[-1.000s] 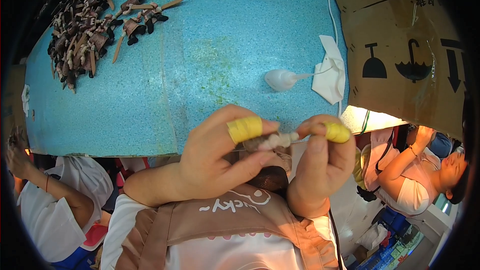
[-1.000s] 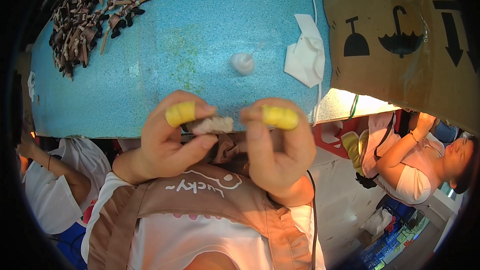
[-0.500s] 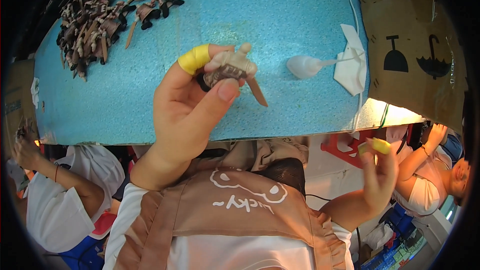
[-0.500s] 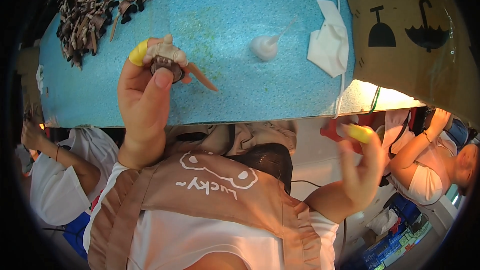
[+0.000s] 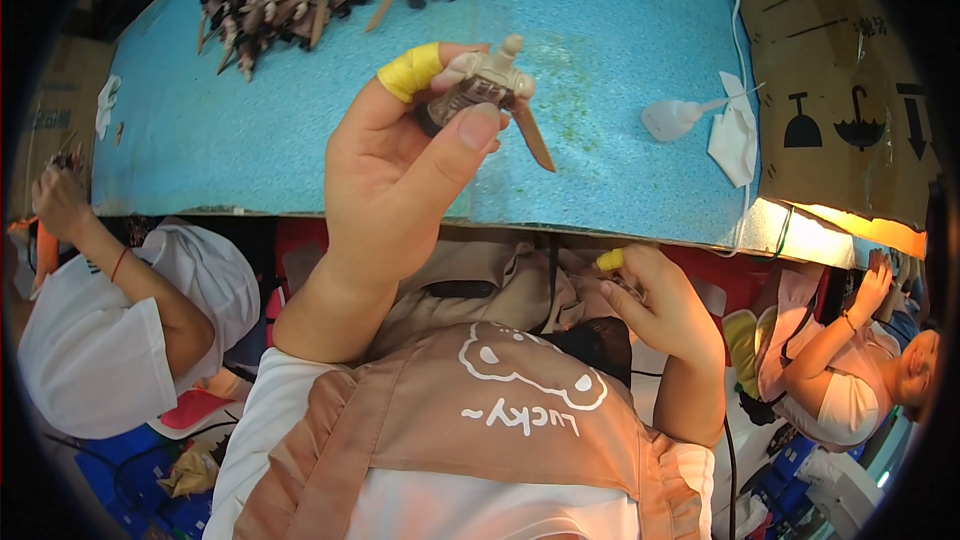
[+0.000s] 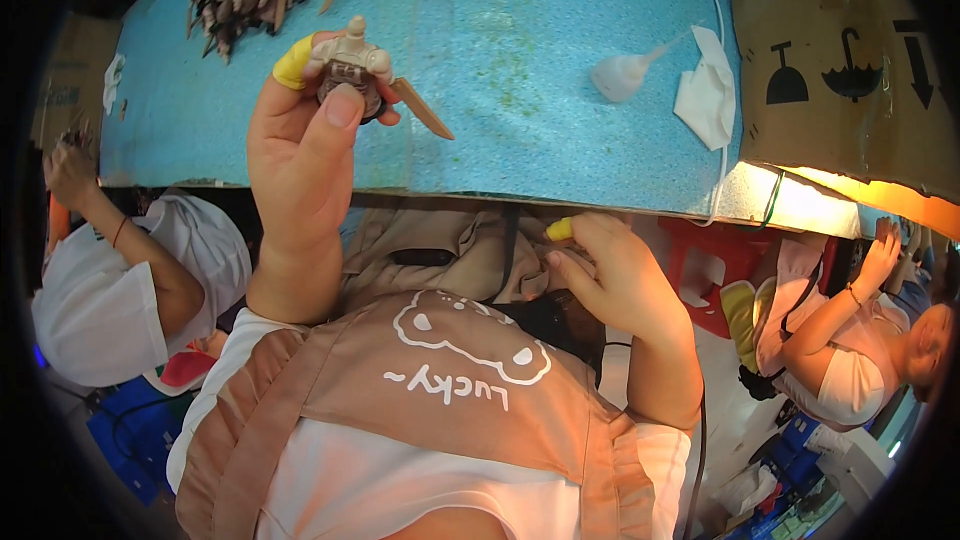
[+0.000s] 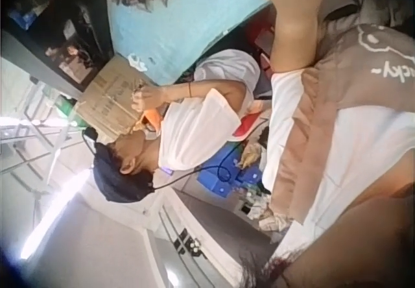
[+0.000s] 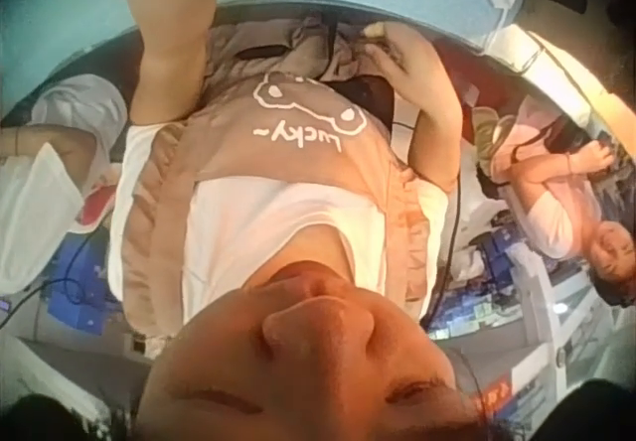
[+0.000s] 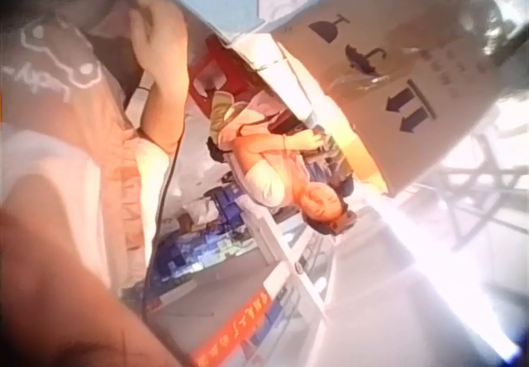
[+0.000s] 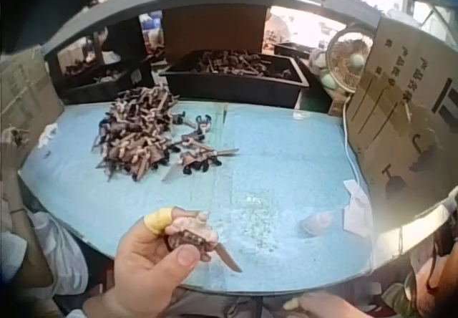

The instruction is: The person assembles small figurines by taking parts from the table and warming box, applying glue from a squeeze bottle, and attaching the pieces together by hand.

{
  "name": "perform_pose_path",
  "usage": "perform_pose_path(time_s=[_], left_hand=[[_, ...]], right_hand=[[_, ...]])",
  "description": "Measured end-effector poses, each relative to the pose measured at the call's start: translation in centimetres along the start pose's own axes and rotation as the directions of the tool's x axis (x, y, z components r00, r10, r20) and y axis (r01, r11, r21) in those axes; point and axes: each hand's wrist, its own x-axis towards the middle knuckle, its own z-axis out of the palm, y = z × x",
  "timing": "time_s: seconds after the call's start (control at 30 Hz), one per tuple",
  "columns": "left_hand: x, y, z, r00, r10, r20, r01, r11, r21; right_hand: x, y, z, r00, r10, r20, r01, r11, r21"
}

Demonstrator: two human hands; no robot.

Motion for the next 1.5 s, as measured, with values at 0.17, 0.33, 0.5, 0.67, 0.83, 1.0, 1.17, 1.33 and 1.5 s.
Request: perform_pose_path(time_s=[0.17, 0.33, 0.5, 0.67, 0.83, 1.0, 1.17, 1.33, 1.5], left_hand=[[-1.0, 0.9, -0.2, 0.999, 0.048, -0.018, -0.049, 0.997, -0.061], [-1.6, 1.7, -0.5, 0.997, 0.067, -0.04, -0.07, 0.992, -0.104], [-2.0, 1.8, -1.1, 0.995, 0.085, -0.059, -0.092, 0.987, -0.128], [-2.3, 1.8, -1.5, 0.991, 0.107, -0.085, -0.117, 0.986, -0.119], [-2.5, 1.8, -2.0, 0.99, 0.095, -0.1, -0.11, 0.982, -0.156], [-2.7, 2.0, -2.4, 0.993, 0.08, -0.088, -0.092, 0.986, -0.136], [-3.2, 2.5, -3.1, 0.989, 0.068, -0.132, -0.085, 0.987, -0.133], [-3.7, 3.9, -4.0, 0.983, 0.076, -0.167, -0.086, 0.995, -0.056], [-4.2, 3.7, -5.2, 0.975, 0.067, -0.21, -0.079, 0.996, -0.048]], right_hand=[[-0.3, 0.3, 1.5, 0.999, -0.045, -0.001, 0.045, 0.998, -0.044], [0.3, 1.2, 3.0, 0.999, -0.052, 0.005, 0.052, 0.995, -0.08], [1.7, 1.5, 3.8, 0.998, -0.041, 0.049, 0.046, 0.993, -0.11], [2.7, 1.4, 4.5, 0.997, 0.048, 0.059, -0.033, 0.974, -0.223], [3.9, 1.6, 6.0, 0.995, 0.092, 0.043, -0.07, 0.929, -0.363], [7.9, 5.7, 9.8, 0.931, -0.298, -0.21, 0.126, 0.803, -0.582], [10.5, 6.1, 10.3, 0.94, -0.292, -0.178, 0.148, 0.816, -0.558], [11.4, 6.6, 10.7, 0.941, -0.322, -0.101, 0.224, 0.82, -0.526], [14.6, 7.0, 11.7, 0.948, -0.317, -0.027, 0.263, 0.829, -0.493]])
